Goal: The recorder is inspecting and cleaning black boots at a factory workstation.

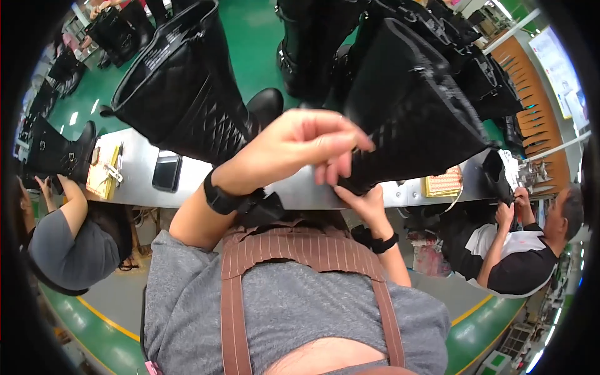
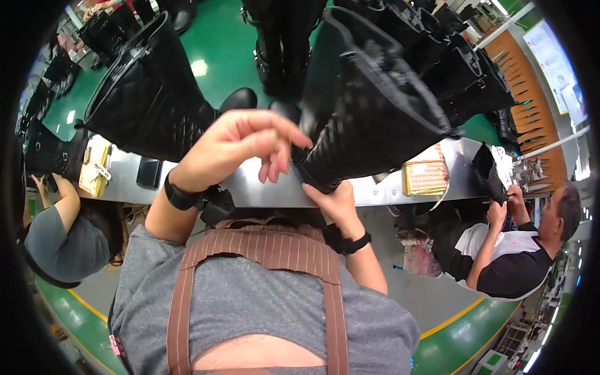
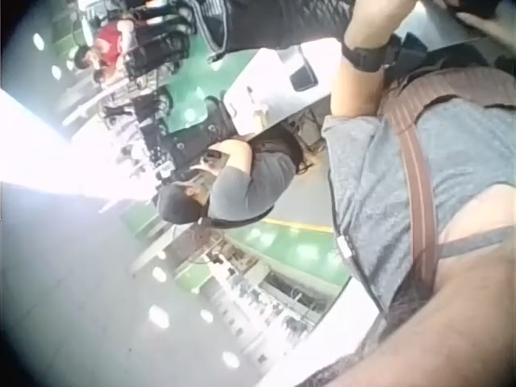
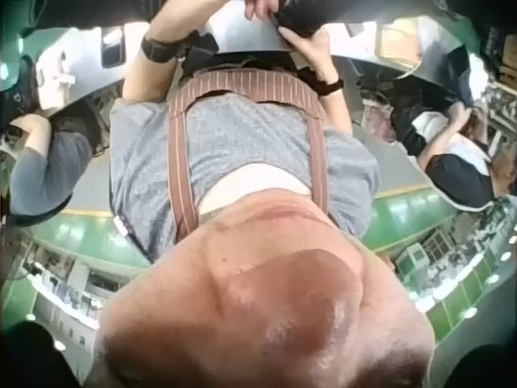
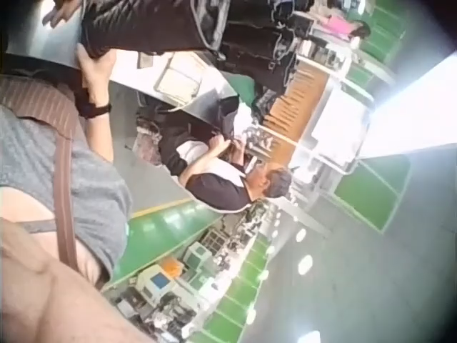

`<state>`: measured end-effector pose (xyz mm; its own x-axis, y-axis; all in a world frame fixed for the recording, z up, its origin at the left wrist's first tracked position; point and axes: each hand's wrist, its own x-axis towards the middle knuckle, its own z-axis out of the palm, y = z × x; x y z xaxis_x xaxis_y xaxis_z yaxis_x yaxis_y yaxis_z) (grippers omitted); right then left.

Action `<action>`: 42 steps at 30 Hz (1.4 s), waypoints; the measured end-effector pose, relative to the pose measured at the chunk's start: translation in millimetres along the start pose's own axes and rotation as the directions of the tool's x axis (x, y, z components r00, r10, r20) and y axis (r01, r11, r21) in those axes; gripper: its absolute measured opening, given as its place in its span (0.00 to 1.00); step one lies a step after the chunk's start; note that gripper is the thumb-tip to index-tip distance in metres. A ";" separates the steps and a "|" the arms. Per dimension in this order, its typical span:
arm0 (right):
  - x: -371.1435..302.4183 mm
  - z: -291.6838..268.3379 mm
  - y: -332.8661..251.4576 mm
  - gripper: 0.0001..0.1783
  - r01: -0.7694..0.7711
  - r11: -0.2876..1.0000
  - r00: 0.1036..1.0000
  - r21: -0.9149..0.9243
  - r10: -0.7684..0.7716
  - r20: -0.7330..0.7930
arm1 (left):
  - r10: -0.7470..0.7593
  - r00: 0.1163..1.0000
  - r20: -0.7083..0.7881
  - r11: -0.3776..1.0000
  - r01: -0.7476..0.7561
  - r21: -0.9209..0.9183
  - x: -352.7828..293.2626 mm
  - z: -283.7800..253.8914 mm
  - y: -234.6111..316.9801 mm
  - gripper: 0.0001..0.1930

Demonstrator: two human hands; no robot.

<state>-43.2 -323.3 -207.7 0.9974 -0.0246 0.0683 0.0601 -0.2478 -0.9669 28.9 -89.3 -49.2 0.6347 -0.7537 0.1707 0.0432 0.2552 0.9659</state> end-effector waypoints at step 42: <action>21.2 36.6 -7.5 0.22 -0.180 0.644 0.969 0.744 -0.013 0.246 | 0.080 0.752 -0.654 0.926 -0.298 -0.230 -97.3 -28.3 -117.8 0.22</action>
<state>-21.1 -286.5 -208.0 0.9757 0.2182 0.0186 -0.1108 0.5649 -0.8177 -16.1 -28.9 -185.2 0.9854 -0.1507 0.0787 0.0279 0.6003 0.7993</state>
